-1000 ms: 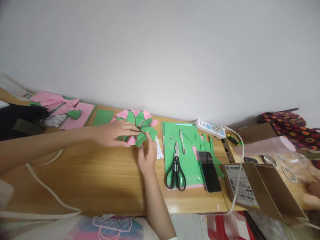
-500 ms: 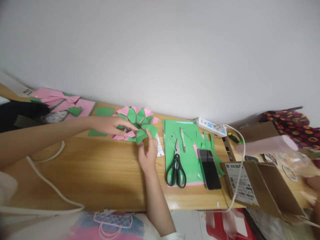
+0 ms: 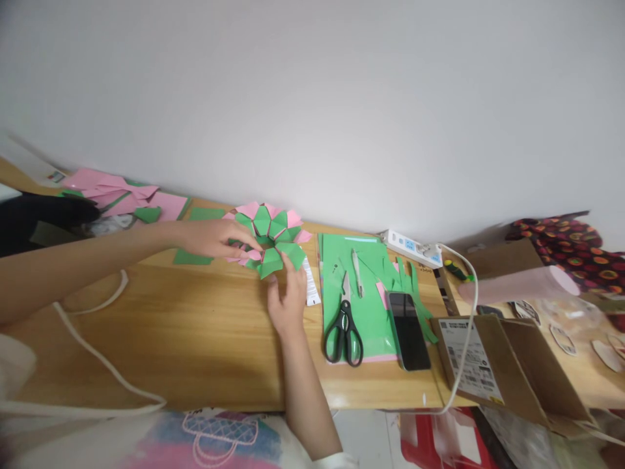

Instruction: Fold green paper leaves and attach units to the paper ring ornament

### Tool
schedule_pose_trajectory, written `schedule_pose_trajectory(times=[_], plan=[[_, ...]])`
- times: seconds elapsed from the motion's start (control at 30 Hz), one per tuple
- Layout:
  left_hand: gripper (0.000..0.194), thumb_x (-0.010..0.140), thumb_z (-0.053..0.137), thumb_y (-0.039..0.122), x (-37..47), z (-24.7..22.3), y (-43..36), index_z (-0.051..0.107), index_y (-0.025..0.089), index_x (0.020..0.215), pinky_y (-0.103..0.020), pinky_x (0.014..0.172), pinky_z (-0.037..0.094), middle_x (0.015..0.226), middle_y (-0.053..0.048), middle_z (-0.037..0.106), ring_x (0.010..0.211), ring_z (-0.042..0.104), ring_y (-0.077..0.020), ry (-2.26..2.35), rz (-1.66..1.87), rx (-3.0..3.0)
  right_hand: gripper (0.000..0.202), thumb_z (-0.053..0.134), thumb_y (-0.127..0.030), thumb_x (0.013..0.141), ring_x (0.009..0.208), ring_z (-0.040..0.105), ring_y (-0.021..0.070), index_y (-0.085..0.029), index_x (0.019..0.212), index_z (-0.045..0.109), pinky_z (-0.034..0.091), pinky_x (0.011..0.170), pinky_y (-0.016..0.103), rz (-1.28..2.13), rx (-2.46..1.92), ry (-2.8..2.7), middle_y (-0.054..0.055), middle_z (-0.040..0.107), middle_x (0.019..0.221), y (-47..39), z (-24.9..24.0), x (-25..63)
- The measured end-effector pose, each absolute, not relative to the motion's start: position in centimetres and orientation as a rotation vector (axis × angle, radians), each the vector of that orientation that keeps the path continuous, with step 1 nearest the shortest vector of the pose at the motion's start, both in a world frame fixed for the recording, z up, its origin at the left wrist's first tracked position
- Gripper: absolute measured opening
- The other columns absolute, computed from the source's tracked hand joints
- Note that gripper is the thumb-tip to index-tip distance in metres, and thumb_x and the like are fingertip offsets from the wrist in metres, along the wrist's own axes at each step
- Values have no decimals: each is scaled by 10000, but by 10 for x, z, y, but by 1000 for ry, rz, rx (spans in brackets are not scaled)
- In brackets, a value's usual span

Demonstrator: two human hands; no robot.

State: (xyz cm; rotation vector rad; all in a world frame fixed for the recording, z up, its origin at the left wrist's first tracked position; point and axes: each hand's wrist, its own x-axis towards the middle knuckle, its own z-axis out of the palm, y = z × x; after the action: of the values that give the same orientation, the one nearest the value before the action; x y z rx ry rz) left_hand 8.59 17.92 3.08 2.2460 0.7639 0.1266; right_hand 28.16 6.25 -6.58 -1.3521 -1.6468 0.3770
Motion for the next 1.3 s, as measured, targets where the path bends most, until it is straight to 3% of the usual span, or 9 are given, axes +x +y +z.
schedule_pose_trajectory(times=[0.17, 0.4, 0.6, 0.73, 0.83, 1.0, 1.13, 1.3], plan=[[427, 911, 454, 221, 82, 34, 179, 604, 99, 1292, -179, 609, 416, 855, -48, 719, 692, 576, -115, 700, 16, 2218, 478, 457, -234, 918, 1262, 537, 258, -213, 1395, 455, 436, 1031, 486, 337, -1358, -1689, 116, 605, 1351, 62, -66, 281], [403, 932, 421, 277, 86, 28, 184, 672, 92, 1188, -232, 692, 450, 871, -88, 708, 755, 596, -166, 643, -21, 2215, 473, 433, -250, 923, 1222, 557, 258, -171, 1389, 456, 431, 1029, 471, 300, -1433, -1733, 139, 622, 1321, 68, -64, 278], [391, 944, 437, 327, 84, 25, 186, 664, 131, 1194, -215, 749, 457, 885, -75, 707, 794, 600, -165, 641, -55, 2197, 429, 389, -188, 919, 1085, 623, 267, -172, 1313, 557, 468, 955, 441, 341, -1574, -1785, 137, 684, 1220, 75, -56, 280], [479, 960, 418, 456, 79, 38, 186, 612, 137, 1259, -199, 724, 461, 992, -83, 691, 813, 596, -158, 643, -85, 2169, 428, 379, -103, 887, 960, 669, 269, -156, 1222, 641, 487, 883, 398, 391, -1616, -1873, 134, 744, 1053, 83, -20, 287], [537, 944, 412, 550, 71, 50, 192, 607, 168, 1268, -188, 643, 456, 923, -54, 686, 713, 577, -135, 633, -135, 2128, 378, 434, -108, 871, 957, 680, 276, -175, 1143, 689, 488, 845, 370, 428, -1594, -1979, 127, 751, 1044, 92, 18, 290], [509, 874, 507, 592, 56, 55, 205, 701, 158, 1056, -205, 660, 478, 860, -53, 691, 720, 589, -149, 654, -178, 2055, 332, 478, -84, 823, 828, 690, 266, -158, 1024, 732, 483, 756, 345, 548, -1532, -2147, 108, 766, 892, 107, 55, 283], [464, 836, 566, 576, 48, 43, 214, 711, 165, 994, -222, 708, 487, 883, -63, 706, 778, 617, -168, 667, -154, 1998, 430, 443, -30, 814, 791, 677, 181, -165, 1145, 682, 488, 750, 281, 678, -1462, -2191, 62, 757, 889, 119, 56, 278], [494, 802, 589, 606, 40, 31, 223, 704, 163, 987, -261, 759, 499, 973, -96, 721, 865, 637, -199, 673, -100, 1959, 616, 417, 21, 788, 762, 673, 118, -158, 1372, 496, 516, 742, 239, 871, -1364, -2229, 2, 747, 835, 125, 63, 282]])
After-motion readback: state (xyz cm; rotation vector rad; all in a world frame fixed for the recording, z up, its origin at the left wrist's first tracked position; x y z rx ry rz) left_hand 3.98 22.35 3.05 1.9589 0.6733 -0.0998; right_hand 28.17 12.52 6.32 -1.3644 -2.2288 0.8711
